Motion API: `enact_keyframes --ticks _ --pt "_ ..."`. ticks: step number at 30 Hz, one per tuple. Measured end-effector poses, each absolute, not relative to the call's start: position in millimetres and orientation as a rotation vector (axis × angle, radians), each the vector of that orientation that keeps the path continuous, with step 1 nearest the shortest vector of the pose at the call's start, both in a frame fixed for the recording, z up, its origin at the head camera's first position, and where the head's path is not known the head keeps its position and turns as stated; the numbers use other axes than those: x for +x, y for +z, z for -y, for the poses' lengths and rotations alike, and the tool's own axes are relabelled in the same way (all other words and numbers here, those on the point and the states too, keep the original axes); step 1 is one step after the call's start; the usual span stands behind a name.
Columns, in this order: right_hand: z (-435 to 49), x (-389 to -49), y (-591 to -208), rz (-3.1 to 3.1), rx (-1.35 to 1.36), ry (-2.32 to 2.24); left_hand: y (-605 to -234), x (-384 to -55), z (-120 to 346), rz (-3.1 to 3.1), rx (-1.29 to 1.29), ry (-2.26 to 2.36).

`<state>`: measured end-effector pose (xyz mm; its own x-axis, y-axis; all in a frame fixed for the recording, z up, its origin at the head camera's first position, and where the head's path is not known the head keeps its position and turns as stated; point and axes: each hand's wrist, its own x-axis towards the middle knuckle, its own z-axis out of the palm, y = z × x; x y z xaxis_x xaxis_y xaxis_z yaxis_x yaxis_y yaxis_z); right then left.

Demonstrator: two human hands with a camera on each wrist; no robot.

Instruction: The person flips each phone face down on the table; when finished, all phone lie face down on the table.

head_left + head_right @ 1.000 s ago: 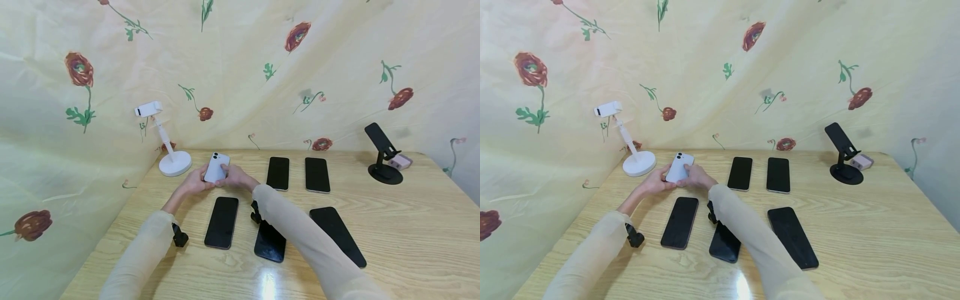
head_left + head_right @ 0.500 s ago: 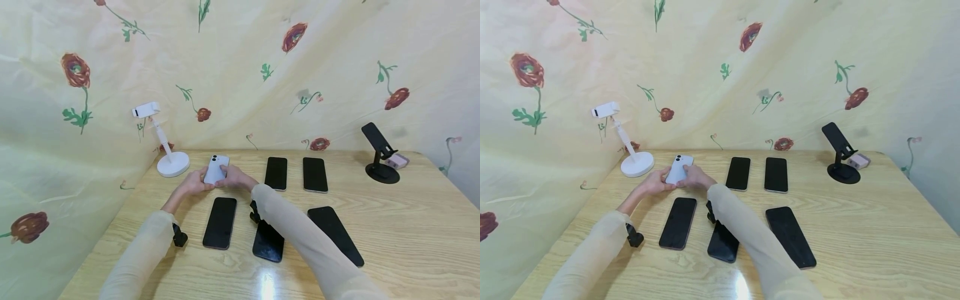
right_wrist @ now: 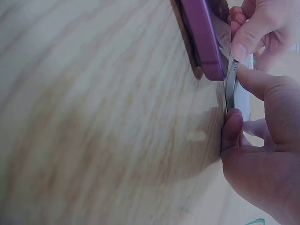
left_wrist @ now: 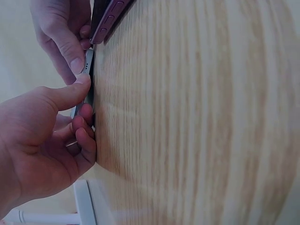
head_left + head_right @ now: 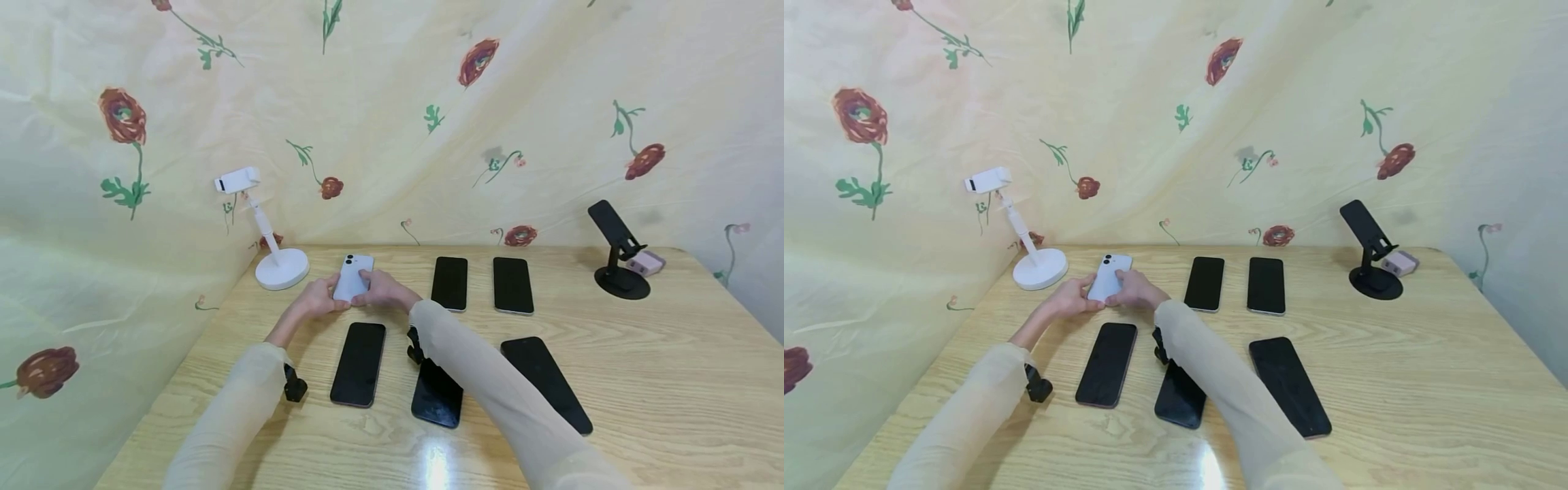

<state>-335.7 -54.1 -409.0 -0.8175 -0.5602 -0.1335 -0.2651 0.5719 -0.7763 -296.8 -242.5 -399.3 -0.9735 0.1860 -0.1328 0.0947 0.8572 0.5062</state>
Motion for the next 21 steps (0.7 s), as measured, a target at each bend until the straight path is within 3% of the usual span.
enact_keyframes --ticks 21 --pt "56.8 -337.8 -409.2 -2.476 -0.668 -1.048 -397.8 -295.6 239.6 -2.822 0.167 0.729"
